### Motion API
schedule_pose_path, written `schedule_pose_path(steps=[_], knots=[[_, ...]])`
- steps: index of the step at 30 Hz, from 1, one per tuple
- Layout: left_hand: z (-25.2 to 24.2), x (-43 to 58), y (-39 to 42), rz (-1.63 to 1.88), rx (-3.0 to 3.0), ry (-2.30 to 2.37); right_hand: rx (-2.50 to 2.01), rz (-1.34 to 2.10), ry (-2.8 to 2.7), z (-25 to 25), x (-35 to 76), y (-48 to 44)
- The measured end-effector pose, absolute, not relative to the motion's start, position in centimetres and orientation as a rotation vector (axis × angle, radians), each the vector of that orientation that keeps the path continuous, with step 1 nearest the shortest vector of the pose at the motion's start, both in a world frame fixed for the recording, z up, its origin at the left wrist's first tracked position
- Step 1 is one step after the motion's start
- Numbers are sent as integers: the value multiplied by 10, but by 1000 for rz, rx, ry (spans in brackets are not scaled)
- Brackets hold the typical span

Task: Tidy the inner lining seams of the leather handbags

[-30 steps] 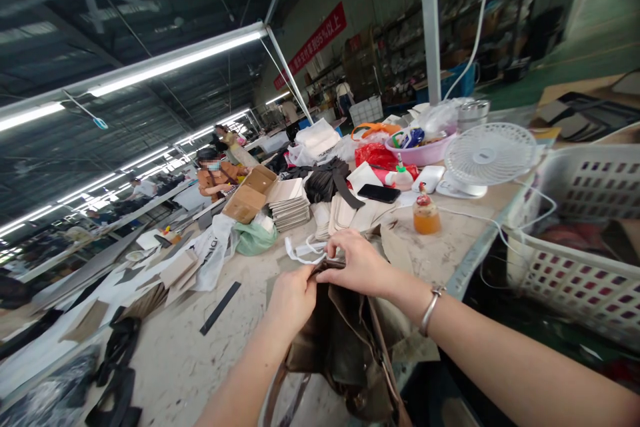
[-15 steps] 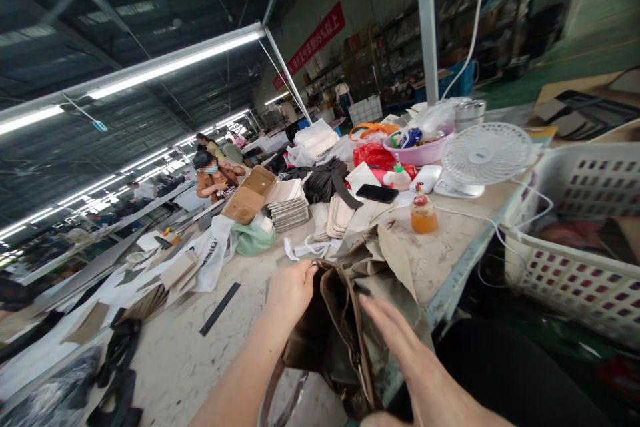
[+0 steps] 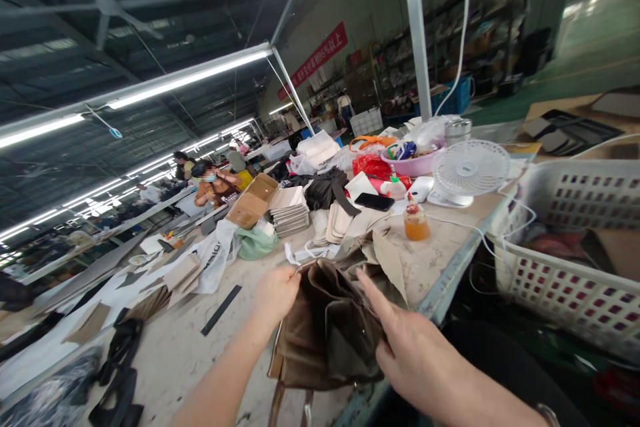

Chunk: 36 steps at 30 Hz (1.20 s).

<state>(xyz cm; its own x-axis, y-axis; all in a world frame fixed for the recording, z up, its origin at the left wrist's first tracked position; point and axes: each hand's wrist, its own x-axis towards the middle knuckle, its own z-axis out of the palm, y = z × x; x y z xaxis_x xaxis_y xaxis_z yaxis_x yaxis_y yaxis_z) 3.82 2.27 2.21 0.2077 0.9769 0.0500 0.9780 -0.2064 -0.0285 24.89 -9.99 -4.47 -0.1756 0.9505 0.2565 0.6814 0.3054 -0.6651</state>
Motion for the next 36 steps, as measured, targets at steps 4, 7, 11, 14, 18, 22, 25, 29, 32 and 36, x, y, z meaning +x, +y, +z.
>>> schedule_pose_path(steps=[4,7,11,14,18,22,25,29,32,36], knots=[[39,6,-8,29,-2451,-2112,-1398,654,-1981,-22,271,-60],[36,-19,-30,32,-2577,-2469,-1288,709,-2073,-15,273,-26],[24,-39,-46,45,-2582,-2546,-1211,717,-2164,-21,257,5],[24,-42,-51,-132,-2467,-2260,-1209,713,-2183,-29,245,10],[27,-29,-51,-329,-2529,-1870,-1095,716,-2158,-38,236,7],[18,-9,-42,-374,-2635,-1631,-1015,751,-2107,-43,234,7],[10,1,-31,-435,-2628,-1575,-939,857,-2101,-44,235,9],[4,3,-19,-489,-2634,-1568,-833,969,-2054,-43,239,12],[1,1,-15,-556,-2639,-1605,-743,1006,-2047,-43,240,15],[-2,-1,-11,-560,-2665,-1590,-713,1024,-2022,-47,240,19]])
